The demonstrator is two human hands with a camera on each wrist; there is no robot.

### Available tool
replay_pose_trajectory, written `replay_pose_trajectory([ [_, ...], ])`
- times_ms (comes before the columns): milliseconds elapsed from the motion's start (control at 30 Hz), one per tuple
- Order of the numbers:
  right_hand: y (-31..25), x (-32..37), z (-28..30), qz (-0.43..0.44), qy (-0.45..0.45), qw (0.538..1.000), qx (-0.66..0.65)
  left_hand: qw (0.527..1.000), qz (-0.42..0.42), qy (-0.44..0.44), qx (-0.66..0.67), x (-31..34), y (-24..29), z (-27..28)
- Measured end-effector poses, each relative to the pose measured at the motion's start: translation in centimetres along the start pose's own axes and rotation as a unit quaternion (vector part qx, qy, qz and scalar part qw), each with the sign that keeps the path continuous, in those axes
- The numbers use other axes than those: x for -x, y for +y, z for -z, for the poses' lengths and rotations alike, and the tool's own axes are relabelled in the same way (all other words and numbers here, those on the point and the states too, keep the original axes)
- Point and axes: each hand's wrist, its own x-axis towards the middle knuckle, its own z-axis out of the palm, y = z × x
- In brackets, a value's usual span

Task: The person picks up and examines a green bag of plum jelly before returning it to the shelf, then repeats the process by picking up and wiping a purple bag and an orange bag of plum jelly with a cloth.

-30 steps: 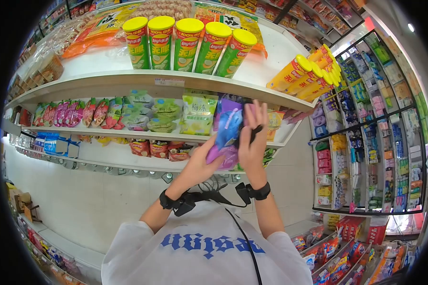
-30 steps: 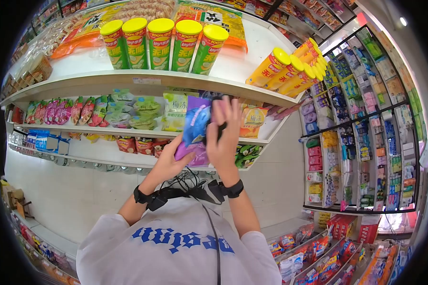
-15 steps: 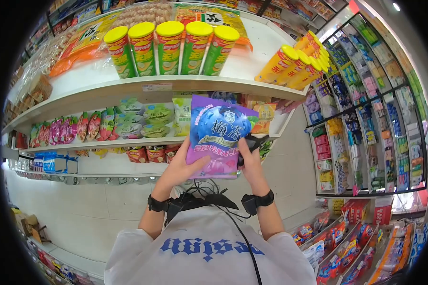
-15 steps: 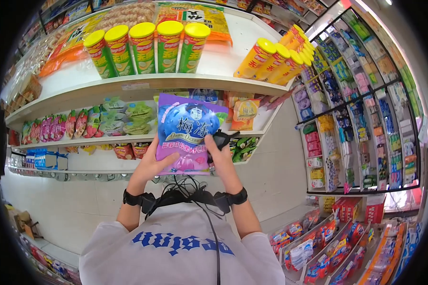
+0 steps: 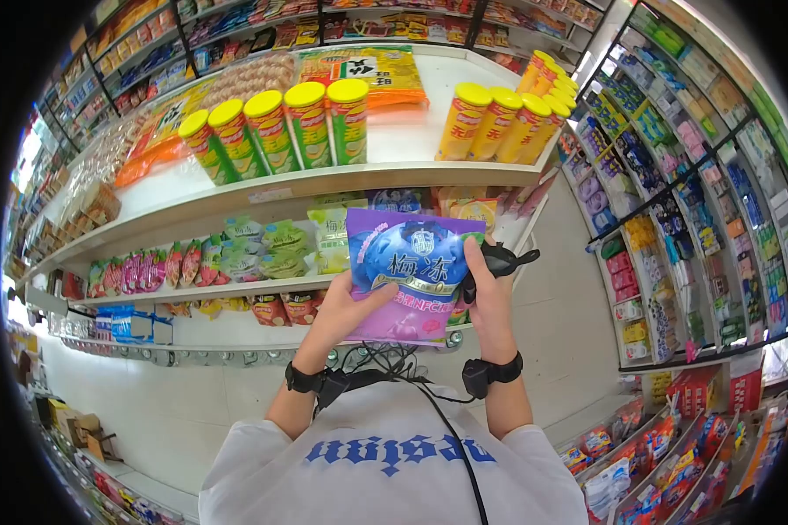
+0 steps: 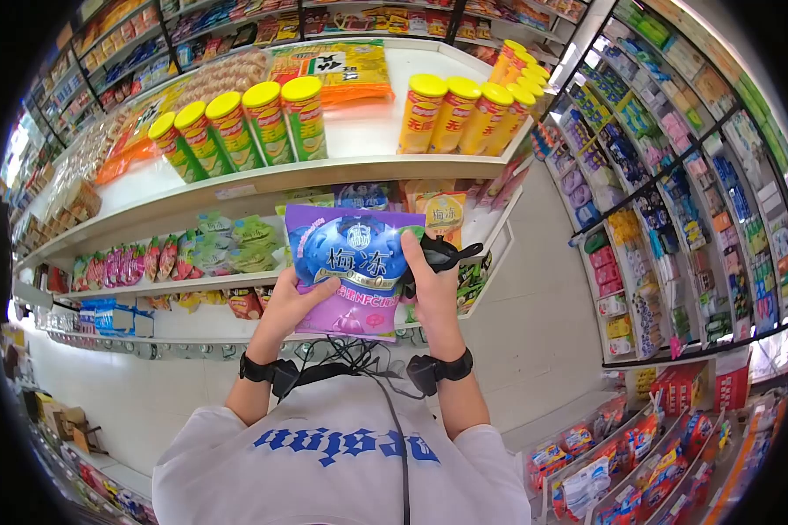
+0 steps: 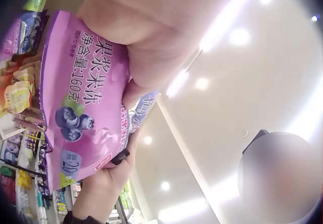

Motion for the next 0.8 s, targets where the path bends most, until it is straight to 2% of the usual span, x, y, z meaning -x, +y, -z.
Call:
replay_pose_trajectory([
  [100,0.0,0.0,2.1,-0.012,0.043,0.999,-0.018,0.999,-0.003,-0.016,-0.034,-0.1,-0.1,-1.3],
  [200,-1.2,0.9,2.6,-0.026,0.044,0.994,-0.096,0.999,-0.003,-0.024,-0.040,-0.6,0.3,-2.5],
  [300,-0.4,2.4,5.1,-0.073,-0.017,0.990,0.119,1.000,0.001,-0.007,0.011,-1.3,0.0,-3.4],
  [333,0.8,2.6,5.3,0.037,-0.126,0.979,0.155,0.999,0.006,0.004,0.045,-1.4,0.3,-4.0],
  [367,1.4,3.1,5.6,0.032,-0.117,0.985,0.125,0.997,0.012,0.014,0.080,-1.5,0.5,-4.5],
  [433,1.7,3.6,5.9,0.024,-0.102,0.992,0.067,0.999,-0.032,0.012,0.020,-2.1,0.6,-5.4],
  [467,1.5,3.1,6.1,0.029,-0.070,0.993,0.096,0.998,-0.055,0.013,-0.007,-2.4,0.4,-6.0],
  [533,1.3,2.5,6.0,0.051,-0.030,0.992,0.114,0.962,-0.203,0.108,-0.144,-2.9,-0.3,-7.8],
  [567,1.3,2.2,5.8,0.064,-0.011,0.990,0.122,0.925,-0.275,0.153,-0.213,-3.2,-0.4,-8.4],
  [600,4.3,1.8,7.2,0.084,0.004,0.972,0.218,0.947,-0.251,0.071,-0.190,-2.8,-0.2,-8.8],
  [700,2.9,2.4,5.7,0.217,-0.172,0.886,0.371,0.964,-0.242,0.040,-0.102,-2.0,0.7,-10.7],
  [733,1.8,3.0,4.1,0.262,-0.199,0.862,0.385,0.972,-0.230,0.017,-0.044,-2.2,1.5,-10.7],
  [800,1.5,2.8,2.8,0.304,-0.202,0.830,0.423,0.979,-0.200,0.019,-0.029,-3.0,1.0,-9.7],
])
